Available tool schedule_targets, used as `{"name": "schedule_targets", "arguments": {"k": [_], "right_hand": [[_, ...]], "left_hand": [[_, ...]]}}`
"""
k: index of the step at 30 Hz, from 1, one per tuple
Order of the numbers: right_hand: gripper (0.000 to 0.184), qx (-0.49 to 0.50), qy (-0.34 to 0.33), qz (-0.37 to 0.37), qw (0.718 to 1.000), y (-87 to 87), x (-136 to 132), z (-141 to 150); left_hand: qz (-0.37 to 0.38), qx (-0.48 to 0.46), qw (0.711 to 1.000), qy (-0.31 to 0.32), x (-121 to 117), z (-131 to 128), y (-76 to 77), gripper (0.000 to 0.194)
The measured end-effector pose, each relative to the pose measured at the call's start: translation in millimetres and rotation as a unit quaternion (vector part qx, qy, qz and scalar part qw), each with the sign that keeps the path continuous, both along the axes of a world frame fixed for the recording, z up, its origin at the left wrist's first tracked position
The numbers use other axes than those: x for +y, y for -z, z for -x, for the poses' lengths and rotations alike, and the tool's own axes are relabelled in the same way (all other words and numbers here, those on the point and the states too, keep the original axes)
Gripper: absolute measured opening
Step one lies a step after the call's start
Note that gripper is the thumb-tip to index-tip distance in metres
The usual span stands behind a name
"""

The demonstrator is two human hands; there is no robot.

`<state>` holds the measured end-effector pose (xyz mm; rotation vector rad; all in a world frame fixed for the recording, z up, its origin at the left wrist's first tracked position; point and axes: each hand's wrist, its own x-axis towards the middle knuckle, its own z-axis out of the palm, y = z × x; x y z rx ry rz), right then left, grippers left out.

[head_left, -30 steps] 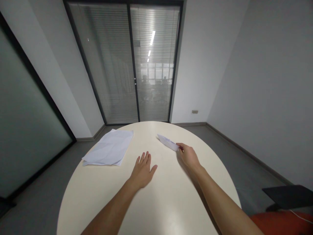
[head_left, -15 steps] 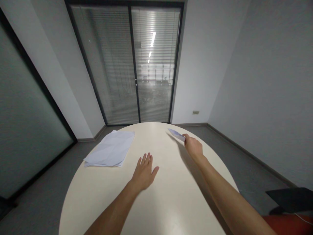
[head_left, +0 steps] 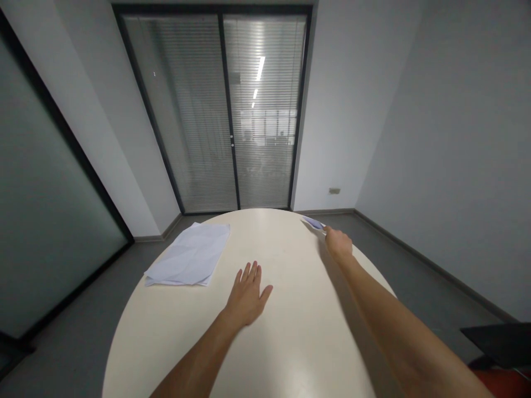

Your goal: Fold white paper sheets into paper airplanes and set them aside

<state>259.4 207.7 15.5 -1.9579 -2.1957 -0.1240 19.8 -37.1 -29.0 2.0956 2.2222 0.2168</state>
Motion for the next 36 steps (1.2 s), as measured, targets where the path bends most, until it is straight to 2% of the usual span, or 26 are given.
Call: {"name": "schedule_targets", "arguments": {"k": [8,14,18,23,28,30,32,34,36], "right_hand": [[0.036,-0.022,-0.01,0.007,1.0,21.5,-1.2,-7.4],[0.035,-0.024,-0.007,0.01,1.0,28.0,-1.4,-6.9],[0.036,-0.02,0.0,-0.007,1.0,25.3,-4.2,-7.1],[0.037,-0.011,0.004,-0.068,0.998,15.0,-16.3,4.6],[0.036,0.013,-0.087,-0.095,0.992,6.0,-37.4,30.6],[0.033,0.018,-0.111,-0.079,0.99,9.0,-49.1,42.0],[0.034,0.025,-0.115,-0.052,0.992,16.8,-61.0,51.8],[0.035,0.034,-0.11,-0.035,0.993,27.2,-70.8,57.8],[0.037,0.044,-0.107,-0.028,0.993,36.4,-76.5,58.8]], "left_hand": [[0.001,-0.003,1.0,-0.001,0.6,-1.1,-0.4,0.074],[0.003,-0.001,1.0,-0.001,0.9,-3.5,-1.5,0.074],[0.006,0.001,1.0,-0.001,0.2,-5.0,-3.2,0.075],[-0.01,-0.001,1.0,-0.002,1.0,-2.4,2.3,0.075],[-0.06,0.003,0.998,-0.001,5.7,3.3,0.3,0.06],[-0.1,0.022,0.994,-0.025,7.0,10.5,-5.4,0.049],[-0.146,0.055,0.984,-0.091,6.6,22.1,-11.0,0.044],[-0.165,0.086,0.97,-0.158,4.3,36.7,-14.2,0.045],[-0.152,0.11,0.96,-0.21,1.2,51.3,-14.4,0.05]]}}
